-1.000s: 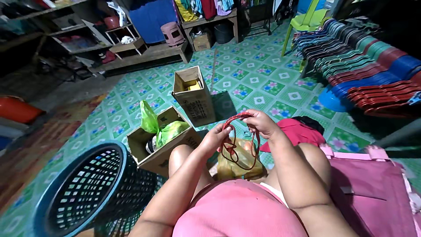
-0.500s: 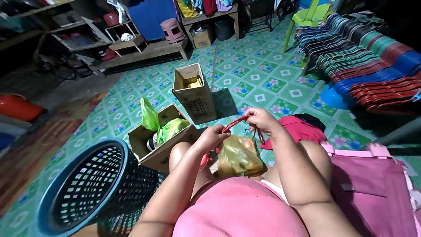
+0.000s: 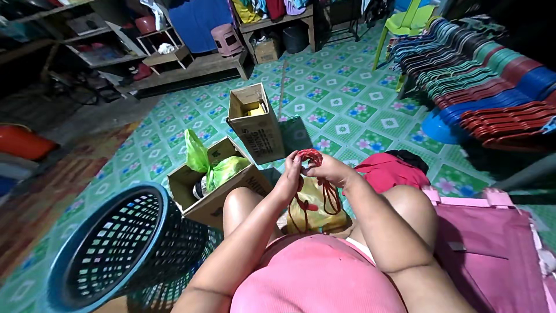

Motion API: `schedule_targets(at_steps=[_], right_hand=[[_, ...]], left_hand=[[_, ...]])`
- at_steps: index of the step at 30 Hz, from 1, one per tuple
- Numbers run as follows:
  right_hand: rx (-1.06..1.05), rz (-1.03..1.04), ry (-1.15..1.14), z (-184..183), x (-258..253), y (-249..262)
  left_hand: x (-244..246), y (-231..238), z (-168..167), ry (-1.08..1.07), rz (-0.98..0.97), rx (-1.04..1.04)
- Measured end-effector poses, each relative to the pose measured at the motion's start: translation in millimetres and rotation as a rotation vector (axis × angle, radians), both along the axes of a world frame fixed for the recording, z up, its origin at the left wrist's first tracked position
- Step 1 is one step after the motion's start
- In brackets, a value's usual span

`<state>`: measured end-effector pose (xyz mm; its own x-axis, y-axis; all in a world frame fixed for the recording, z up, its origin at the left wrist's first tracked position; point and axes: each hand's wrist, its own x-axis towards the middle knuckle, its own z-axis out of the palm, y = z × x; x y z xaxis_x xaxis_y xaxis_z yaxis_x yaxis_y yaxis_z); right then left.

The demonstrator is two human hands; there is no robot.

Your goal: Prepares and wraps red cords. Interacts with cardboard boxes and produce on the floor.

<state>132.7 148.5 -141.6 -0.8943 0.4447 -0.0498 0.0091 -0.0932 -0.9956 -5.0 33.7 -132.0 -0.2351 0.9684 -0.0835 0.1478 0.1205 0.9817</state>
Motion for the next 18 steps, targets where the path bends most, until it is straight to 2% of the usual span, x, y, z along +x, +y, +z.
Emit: schedule_targets(at_steps=[4, 6, 10, 12, 15, 18], right_hand=[[-0.027, -0.247, -0.102, 7, -15, -14], [-0.047, -0.293, -0.071, 6, -17, -17], [0.075, -0.384, -0.073, 5, -19, -21], [0.001, -0.47, -0.061, 0, -21, -24], [-0.19, -0.507, 0.141, -4, -23, -26], [-0.237, -0.46, 0.277, 0, -23, -34]], left_hand=[[6, -1, -5, -0.019, -0.074, -0.04], [5, -2, -6, 0.009, -0.108, -0.047], [3, -3, -7, 0.114, -0.12, -0.085], [2, -4, -6, 0.11, -0.146, -0.116], [-2, 2, -1, 0.064, -0.19, -0.163], [-2, 6, -6, 0.09, -0.193, -0.174]])
